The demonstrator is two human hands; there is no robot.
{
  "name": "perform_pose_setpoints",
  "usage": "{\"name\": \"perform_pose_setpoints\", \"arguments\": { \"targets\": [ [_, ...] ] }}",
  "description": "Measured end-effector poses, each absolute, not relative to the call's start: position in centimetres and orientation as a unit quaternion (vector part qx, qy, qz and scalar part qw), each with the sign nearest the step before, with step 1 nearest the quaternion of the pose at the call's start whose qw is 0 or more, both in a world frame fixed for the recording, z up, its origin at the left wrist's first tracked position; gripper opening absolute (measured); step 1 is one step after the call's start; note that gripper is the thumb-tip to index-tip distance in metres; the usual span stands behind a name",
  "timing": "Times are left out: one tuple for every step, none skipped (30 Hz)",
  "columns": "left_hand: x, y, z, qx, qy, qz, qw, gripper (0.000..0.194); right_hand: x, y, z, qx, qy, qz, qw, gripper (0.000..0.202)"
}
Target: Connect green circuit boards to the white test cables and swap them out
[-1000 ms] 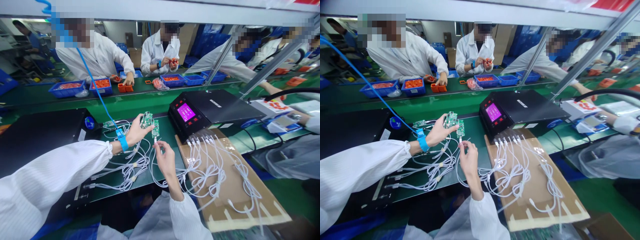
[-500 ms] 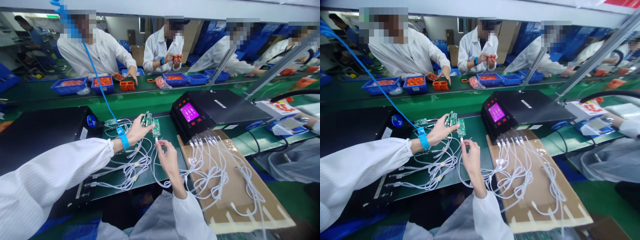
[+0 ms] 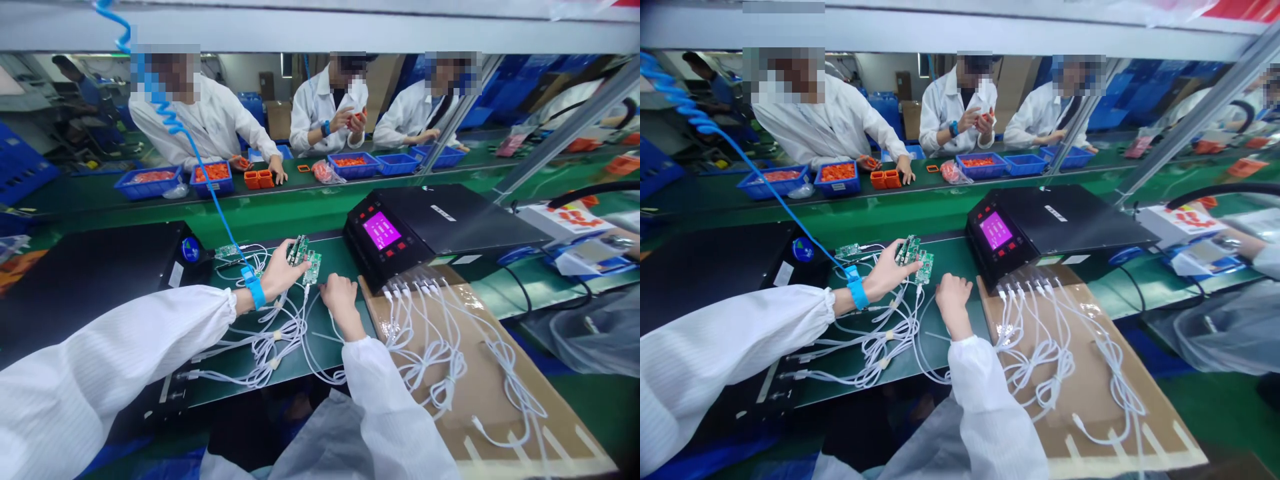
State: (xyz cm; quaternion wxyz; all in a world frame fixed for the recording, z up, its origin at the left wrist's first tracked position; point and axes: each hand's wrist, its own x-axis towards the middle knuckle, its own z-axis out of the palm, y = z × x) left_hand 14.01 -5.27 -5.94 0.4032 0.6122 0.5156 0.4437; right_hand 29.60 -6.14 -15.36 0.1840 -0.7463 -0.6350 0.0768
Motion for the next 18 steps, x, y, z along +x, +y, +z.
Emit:
{"name": "perform_pose_setpoints", "arguments": {
  "targets": [
    [14.0,-5.3,-6.0,0.615,0.514,0.443,0.402,0.035,29.5,-6.1,-15.5,-0.744,-0.635,0.080,0.191,0.013],
    [14.0,-5.3,-6.0,0.618,0.511,0.441,0.405,0.035,29.6,-6.2,-15.5,-0.741,-0.636,0.083,0.199,0.013],
    [14.0,-5.3,-6.1,0.619,0.506,0.439,0.411,0.034,29.7,-6.3,-15.5,-0.738,-0.636,0.085,0.208,0.013],
    [14.0,-5.3,-6.0,0.620,0.501,0.438,0.414,0.033,29.9,-6.5,-15.3,-0.735,-0.638,0.084,0.216,0.012],
    [14.0,-5.3,-6.0,0.623,0.499,0.439,0.412,0.033,30.1,-6.7,-15.1,-0.729,-0.639,0.082,0.231,0.011],
    [14.0,-5.4,-5.9,0.627,0.498,0.439,0.408,0.034,30.4,-7.0,-14.7,-0.718,-0.640,0.082,0.260,0.011],
    [14.0,-5.5,-5.9,0.630,0.498,0.438,0.404,0.035,30.7,-7.3,-14.2,-0.703,-0.637,0.090,0.303,0.014],
    [14.1,-5.6,-5.8,0.634,0.498,0.437,0.399,0.036,30.9,-7.6,-13.7,-0.681,-0.630,0.112,0.357,0.017],
    [14.1,-5.6,-5.8,0.637,0.497,0.437,0.395,0.038,31.2,-7.9,-13.0,-0.653,-0.617,0.144,0.415,0.020],
    [14.2,-5.7,-5.9,0.639,0.496,0.437,0.393,0.038,31.3,-8.3,-12.4,-0.622,-0.602,0.180,0.468,0.023],
    [14.2,-5.7,-5.9,0.639,0.495,0.439,0.392,0.039,31.4,-8.7,-11.7,-0.592,-0.589,0.210,0.509,0.025],
    [14.3,-5.8,-6.0,0.639,0.493,0.441,0.392,0.039,31.3,-9.0,-11.0,-0.570,-0.583,0.228,0.533,0.027],
    [14.3,-5.8,-6.1,0.640,0.492,0.443,0.391,0.038,31.2,-9.3,-10.4,-0.554,-0.582,0.230,0.549,0.028],
    [14.3,-5.8,-6.2,0.640,0.491,0.444,0.390,0.037,31.0,-9.6,-9.9,-0.544,-0.586,0.219,0.560,0.028],
    [14.4,-5.8,-6.3,0.641,0.491,0.444,0.388,0.036,30.8,-9.9,-9.5,-0.538,-0.591,0.202,0.566,0.027],
    [14.4,-5.9,-6.3,0.643,0.491,0.444,0.385,0.036,30.5,-10.0,-9.2,-0.534,-0.597,0.184,0.570,0.026],
    [14.4,-5.9,-6.3,0.645,0.491,0.444,0.382,0.036,30.2,-10.2,-9.0,-0.530,-0.601,0.169,0.573,0.024],
    [14.4,-6.0,-6.3,0.647,0.491,0.443,0.381,0.036,29.9,-10.2,-8.9,-0.526,-0.605,0.158,0.577,0.022]
  ]
}}
